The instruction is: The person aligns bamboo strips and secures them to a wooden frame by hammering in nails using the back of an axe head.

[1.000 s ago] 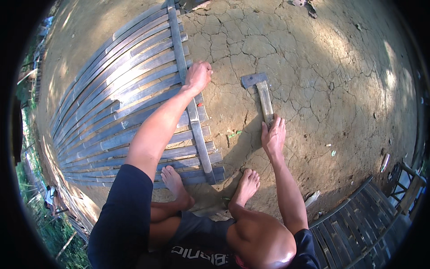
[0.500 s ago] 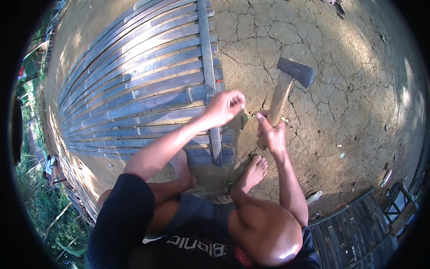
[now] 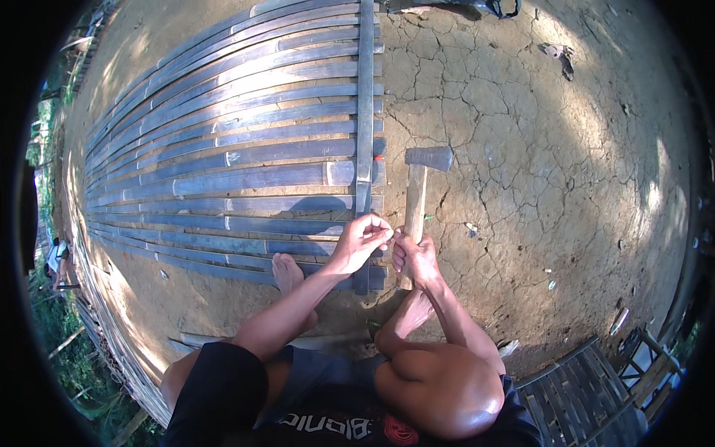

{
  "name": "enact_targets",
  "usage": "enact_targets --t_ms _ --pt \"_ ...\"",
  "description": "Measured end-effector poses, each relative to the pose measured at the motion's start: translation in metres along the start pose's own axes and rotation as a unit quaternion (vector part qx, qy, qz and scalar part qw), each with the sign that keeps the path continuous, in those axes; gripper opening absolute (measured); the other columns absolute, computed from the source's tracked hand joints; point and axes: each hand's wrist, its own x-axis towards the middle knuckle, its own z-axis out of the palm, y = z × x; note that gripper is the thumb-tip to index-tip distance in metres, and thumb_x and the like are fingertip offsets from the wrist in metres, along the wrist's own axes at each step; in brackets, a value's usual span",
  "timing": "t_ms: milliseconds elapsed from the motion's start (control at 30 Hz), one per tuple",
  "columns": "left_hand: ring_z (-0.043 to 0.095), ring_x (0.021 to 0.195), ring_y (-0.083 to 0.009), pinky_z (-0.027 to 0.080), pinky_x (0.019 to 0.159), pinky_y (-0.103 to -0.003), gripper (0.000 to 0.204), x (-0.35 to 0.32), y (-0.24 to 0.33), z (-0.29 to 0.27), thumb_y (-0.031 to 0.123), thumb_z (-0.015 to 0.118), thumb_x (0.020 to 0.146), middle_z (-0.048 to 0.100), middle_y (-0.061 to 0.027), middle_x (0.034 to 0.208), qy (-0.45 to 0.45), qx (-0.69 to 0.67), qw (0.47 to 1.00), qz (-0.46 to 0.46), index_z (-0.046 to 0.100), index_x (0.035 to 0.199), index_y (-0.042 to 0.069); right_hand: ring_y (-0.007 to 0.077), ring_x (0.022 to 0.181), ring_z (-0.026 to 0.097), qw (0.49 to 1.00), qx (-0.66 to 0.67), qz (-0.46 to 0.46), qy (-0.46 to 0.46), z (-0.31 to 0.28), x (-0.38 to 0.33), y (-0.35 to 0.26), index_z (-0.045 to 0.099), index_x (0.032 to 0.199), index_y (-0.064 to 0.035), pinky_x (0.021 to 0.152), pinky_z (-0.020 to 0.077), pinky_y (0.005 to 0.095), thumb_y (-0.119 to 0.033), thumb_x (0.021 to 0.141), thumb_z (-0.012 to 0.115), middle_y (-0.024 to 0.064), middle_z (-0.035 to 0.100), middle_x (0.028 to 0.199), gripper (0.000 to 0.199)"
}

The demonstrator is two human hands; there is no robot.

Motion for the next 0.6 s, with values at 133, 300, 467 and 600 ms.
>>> enact_targets --t_ms 133,300,467,600 --pt "0.064 0.086 -0.0114 0.055 0.077 -0.027 0.023 -0.018 0.000 0.020 0.002 0.070 0.094 0.071 -0.0077 0.103 0.102 -0.155 0.982 0.037 0.066 0.116 -0.002 0.0121 0.054 0.047 0.993 0.119 0.004 0.011 0.018 0.003 -0.007 0.056 0.103 -0.0056 0.047 0.0435 0.0300 -0.015 0.100 0.062 -0.0011 0.046 0.070 0.012" --pt "0.066 0.090 -0.0136 0.057 0.078 -0.028 0.022 -0.008 -0.017 0.037 0.004 0.071 0.094 0.072 -0.0088 0.102 0.171 -0.209 0.963 0.000 0.068 0.114 -0.004 0.0120 0.052 0.046 0.995 0.094 0.019 0.008 0.010 0.003 0.003 0.054 0.105 -0.0075 0.046 0.0423 0.0292 -0.019 0.101 0.062 -0.0008 0.045 0.068 0.015" --pt "0.067 0.084 -0.0123 0.057 0.074 -0.026 0.022 0.040 -0.015 -0.020 0.005 0.072 0.093 0.073 -0.0091 0.100 0.255 -0.102 0.946 0.174 0.070 0.113 -0.005 0.0092 0.050 0.047 0.978 -0.147 -0.113 0.093 -0.001 -0.003 -0.005 0.049 0.113 -0.0081 0.043 0.0409 0.0274 -0.036 0.104 0.058 -0.0006 0.050 0.067 0.030" --pt "0.066 0.084 -0.0096 0.055 0.075 -0.024 0.018 0.072 -0.005 -0.042 0.003 0.071 0.093 0.073 -0.0053 0.096 0.283 0.028 0.943 0.174 0.073 0.110 -0.004 0.0102 0.053 0.053 0.898 -0.352 -0.235 0.123 -0.029 -0.001 -0.004 0.050 0.111 -0.0042 0.046 0.0446 0.0302 -0.029 0.105 0.055 0.0046 0.059 0.070 0.026"
